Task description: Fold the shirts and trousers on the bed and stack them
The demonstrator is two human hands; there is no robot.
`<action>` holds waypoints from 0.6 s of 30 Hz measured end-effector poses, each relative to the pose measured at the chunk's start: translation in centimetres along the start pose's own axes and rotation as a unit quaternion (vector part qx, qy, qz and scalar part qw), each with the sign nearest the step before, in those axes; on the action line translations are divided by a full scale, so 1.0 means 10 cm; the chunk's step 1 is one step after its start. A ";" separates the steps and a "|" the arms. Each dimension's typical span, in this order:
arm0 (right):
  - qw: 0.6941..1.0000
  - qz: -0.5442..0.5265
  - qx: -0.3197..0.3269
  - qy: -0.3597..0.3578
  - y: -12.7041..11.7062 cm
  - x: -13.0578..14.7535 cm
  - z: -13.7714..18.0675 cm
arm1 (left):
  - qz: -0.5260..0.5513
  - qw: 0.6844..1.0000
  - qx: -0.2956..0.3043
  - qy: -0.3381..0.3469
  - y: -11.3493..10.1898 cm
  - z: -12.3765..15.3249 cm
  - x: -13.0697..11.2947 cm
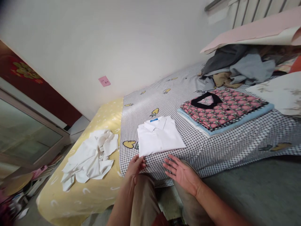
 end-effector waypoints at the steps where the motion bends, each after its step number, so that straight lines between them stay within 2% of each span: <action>1: 1.000 0.001 0.000 0.000 0.00 0.00 0.00 | -0.006 1.000 0.002 -0.002 0.02 0.00 -0.01; 12: 0.999 -0.002 0.033 -0.011 -0.06 0.00 -0.07 | -0.018 0.999 -0.042 0.025 0.09 0.01 -0.05; 18: 0.999 -0.013 0.021 -0.025 0.00 0.03 -0.07 | 0.000 0.996 -0.064 0.056 0.10 0.07 -0.13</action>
Point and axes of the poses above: each hand's wrist, its own z-axis away from the middle knuckle, its own y-axis out of the palm, x = y × z, the point moved 6 cm from there along -z, towards the middle knuckle, and after that the axes turned 12 degrees about -y, right-handed, at the moved point
